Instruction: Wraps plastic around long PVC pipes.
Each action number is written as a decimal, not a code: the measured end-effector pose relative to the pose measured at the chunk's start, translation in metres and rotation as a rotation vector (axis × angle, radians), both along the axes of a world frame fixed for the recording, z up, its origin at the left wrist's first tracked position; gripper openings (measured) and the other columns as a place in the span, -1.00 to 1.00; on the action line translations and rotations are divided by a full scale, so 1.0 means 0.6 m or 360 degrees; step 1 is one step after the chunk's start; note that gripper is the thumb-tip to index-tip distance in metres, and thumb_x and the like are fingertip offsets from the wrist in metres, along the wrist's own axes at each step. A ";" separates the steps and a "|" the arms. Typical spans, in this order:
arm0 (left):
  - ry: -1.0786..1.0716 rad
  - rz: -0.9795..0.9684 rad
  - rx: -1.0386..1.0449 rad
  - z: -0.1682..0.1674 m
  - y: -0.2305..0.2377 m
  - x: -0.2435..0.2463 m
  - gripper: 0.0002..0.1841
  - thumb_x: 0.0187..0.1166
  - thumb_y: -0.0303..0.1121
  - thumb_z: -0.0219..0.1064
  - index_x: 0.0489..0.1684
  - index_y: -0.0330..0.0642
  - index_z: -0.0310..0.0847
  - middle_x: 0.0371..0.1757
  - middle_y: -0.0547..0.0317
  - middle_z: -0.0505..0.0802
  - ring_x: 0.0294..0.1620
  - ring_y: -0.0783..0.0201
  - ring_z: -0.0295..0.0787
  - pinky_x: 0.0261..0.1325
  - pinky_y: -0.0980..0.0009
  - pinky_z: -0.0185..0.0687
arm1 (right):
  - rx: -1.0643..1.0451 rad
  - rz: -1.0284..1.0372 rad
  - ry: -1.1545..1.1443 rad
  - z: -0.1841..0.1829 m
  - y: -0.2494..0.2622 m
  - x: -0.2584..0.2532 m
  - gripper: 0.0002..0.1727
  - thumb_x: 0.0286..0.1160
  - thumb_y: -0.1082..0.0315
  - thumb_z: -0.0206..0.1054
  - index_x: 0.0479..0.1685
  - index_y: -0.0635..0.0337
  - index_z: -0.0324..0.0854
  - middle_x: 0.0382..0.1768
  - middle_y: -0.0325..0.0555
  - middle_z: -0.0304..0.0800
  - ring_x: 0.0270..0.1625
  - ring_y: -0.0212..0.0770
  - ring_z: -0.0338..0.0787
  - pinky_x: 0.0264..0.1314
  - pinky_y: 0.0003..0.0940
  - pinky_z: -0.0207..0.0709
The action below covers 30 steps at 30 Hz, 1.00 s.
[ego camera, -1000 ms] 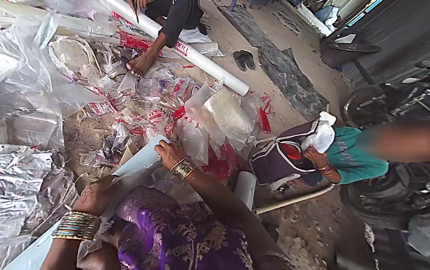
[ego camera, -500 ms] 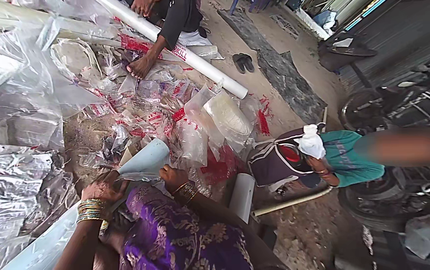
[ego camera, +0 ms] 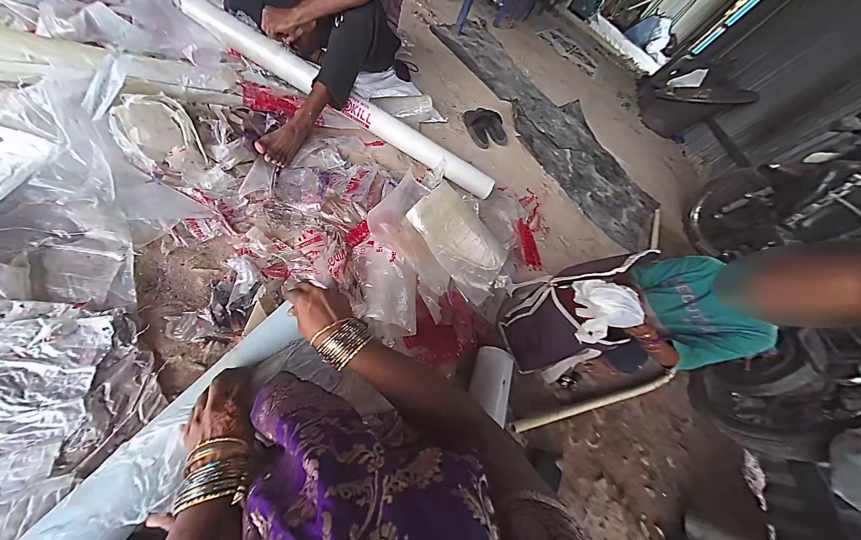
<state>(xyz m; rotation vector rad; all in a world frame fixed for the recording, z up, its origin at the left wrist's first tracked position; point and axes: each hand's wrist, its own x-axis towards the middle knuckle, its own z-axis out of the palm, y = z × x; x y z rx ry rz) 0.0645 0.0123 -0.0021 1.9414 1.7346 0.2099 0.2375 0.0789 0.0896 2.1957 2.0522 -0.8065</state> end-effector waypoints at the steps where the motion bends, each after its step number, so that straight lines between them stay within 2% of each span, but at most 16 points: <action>1: 0.0019 -0.0028 -0.0052 0.008 0.001 0.000 -0.62 0.72 -0.51 0.12 0.43 -0.35 0.64 0.55 -0.36 0.64 0.58 -0.42 0.52 0.57 -0.33 0.35 | -0.0109 0.0087 -0.0030 -0.015 0.011 -0.016 -0.55 0.76 0.40 0.14 0.58 0.12 0.56 0.63 0.06 0.54 0.41 0.20 0.73 0.32 0.23 0.59; 4: 0.0155 -0.0061 -0.0258 0.041 0.001 0.000 -0.60 0.75 -0.53 0.14 0.51 -0.25 0.60 0.57 -0.27 0.63 0.60 -0.34 0.52 0.55 -0.28 0.40 | -0.0339 0.0265 -0.0108 -0.062 0.016 -0.058 -0.49 0.71 0.46 0.16 0.65 0.14 0.49 0.73 0.17 0.37 0.42 0.27 0.70 0.29 0.24 0.59; 6: 0.0191 -0.0058 -0.0319 0.046 0.000 0.004 -0.59 0.75 -0.55 0.12 0.53 -0.25 0.57 0.58 -0.29 0.62 0.60 -0.34 0.52 0.54 -0.27 0.41 | -0.0332 0.0293 -0.0117 -0.079 0.007 -0.064 -0.51 0.72 0.52 0.10 0.61 0.20 0.51 0.68 0.24 0.42 0.38 0.29 0.73 0.24 0.24 0.62; 8: 0.0178 -0.0020 -0.0357 0.048 0.003 0.009 -0.61 0.77 -0.53 0.11 0.52 -0.26 0.59 0.57 -0.29 0.63 0.59 -0.36 0.53 0.53 -0.30 0.40 | -0.0300 0.0300 -0.0100 -0.088 0.008 -0.058 -0.52 0.69 0.51 0.14 0.58 0.20 0.54 0.65 0.20 0.47 0.38 0.26 0.74 0.23 0.23 0.62; 10: 0.0180 0.0005 -0.0377 0.056 0.005 0.010 -0.63 0.79 -0.50 0.10 0.47 -0.27 0.62 0.54 -0.30 0.66 0.54 -0.38 0.58 0.51 -0.32 0.42 | -0.0309 0.0318 -0.0084 -0.090 0.017 -0.055 -0.54 0.68 0.49 0.19 0.54 0.17 0.58 0.64 0.14 0.51 0.42 0.23 0.71 0.27 0.23 0.60; 12: 0.0234 -0.0065 -0.0367 0.063 0.003 0.007 -0.67 0.75 -0.52 0.14 0.38 -0.31 0.67 0.44 -0.33 0.73 0.43 -0.40 0.66 0.43 -0.33 0.49 | -0.0303 0.0338 -0.0094 -0.083 0.023 -0.060 -0.59 0.66 0.50 0.21 0.46 0.23 0.62 0.53 0.18 0.60 0.42 0.22 0.71 0.30 0.22 0.59; 18: 0.0480 -0.0186 -0.0624 0.106 -0.005 0.027 -0.71 0.74 -0.47 0.19 0.29 -0.33 0.69 0.36 -0.32 0.77 0.43 -0.36 0.68 0.41 -0.30 0.50 | -0.0247 0.0291 -0.0097 -0.057 0.031 -0.074 -0.62 0.77 0.54 0.00 0.36 0.37 0.64 0.41 0.24 0.71 0.44 0.21 0.72 0.34 0.20 0.57; 21: 0.0529 -0.0217 -0.0667 0.126 -0.012 0.034 -0.71 0.69 -0.45 0.27 0.28 -0.33 0.69 0.35 -0.32 0.78 0.45 -0.35 0.67 0.42 -0.29 0.48 | -0.0232 0.0292 -0.0083 -0.056 0.041 -0.077 -0.61 0.79 0.53 -0.03 0.41 0.38 0.60 0.42 0.25 0.70 0.46 0.22 0.70 0.36 0.21 0.56; 24: 0.0588 -0.0307 -0.0677 0.127 -0.010 0.031 -0.65 0.55 -0.36 0.44 0.25 -0.31 0.70 0.32 -0.31 0.79 0.44 -0.34 0.67 0.41 -0.27 0.49 | -0.0244 0.0306 -0.0087 -0.054 0.054 -0.080 -0.62 0.77 0.55 -0.01 0.37 0.38 0.62 0.42 0.24 0.70 0.46 0.22 0.70 0.37 0.22 0.56; 25: 0.0585 -0.0341 -0.0629 0.111 -0.007 0.023 -0.62 0.48 -0.30 0.48 0.20 -0.31 0.73 0.27 -0.32 0.81 0.39 -0.35 0.70 0.36 -0.30 0.51 | -0.0256 0.0306 -0.0083 -0.052 0.060 -0.082 -0.61 0.77 0.55 -0.02 0.38 0.37 0.62 0.44 0.23 0.70 0.48 0.21 0.69 0.40 0.21 0.54; 26: 0.0574 -0.0380 -0.0538 0.090 -0.003 0.011 -0.57 0.32 -0.23 0.49 0.11 -0.30 0.76 0.19 -0.33 0.84 0.30 -0.36 0.75 0.26 -0.34 0.57 | -0.0266 0.0308 -0.0078 -0.051 0.064 -0.084 -0.61 0.77 0.54 -0.01 0.40 0.36 0.62 0.46 0.21 0.69 0.50 0.20 0.68 0.43 0.20 0.53; 27: 0.0523 -0.0395 -0.0523 0.088 0.001 0.002 -0.55 0.34 -0.19 0.47 0.14 -0.30 0.76 0.20 -0.34 0.83 0.32 -0.37 0.74 0.28 -0.35 0.56 | -0.0272 0.0311 -0.0072 -0.052 0.066 -0.086 -0.60 0.77 0.54 -0.01 0.41 0.36 0.61 0.48 0.20 0.67 0.52 0.19 0.66 0.45 0.20 0.51; 29: 0.0174 -0.0293 -0.0360 0.093 -0.001 -0.028 -0.65 0.64 -0.34 0.37 0.33 -0.29 0.73 0.33 -0.38 0.78 0.42 -0.43 0.67 0.45 -0.41 0.40 | -0.0248 0.0310 -0.0049 -0.053 0.069 -0.088 -0.61 0.76 0.55 0.02 0.43 0.37 0.60 0.48 0.22 0.67 0.52 0.21 0.65 0.45 0.23 0.49; 30: 0.0005 -0.0228 -0.0172 0.088 -0.006 -0.046 -0.63 0.62 -0.43 0.39 0.38 -0.27 0.71 0.40 -0.38 0.75 0.48 -0.45 0.61 0.52 -0.45 0.30 | -0.0234 0.0301 -0.0039 -0.054 0.071 -0.086 -0.61 0.75 0.55 0.04 0.42 0.38 0.61 0.47 0.23 0.67 0.52 0.22 0.65 0.44 0.24 0.50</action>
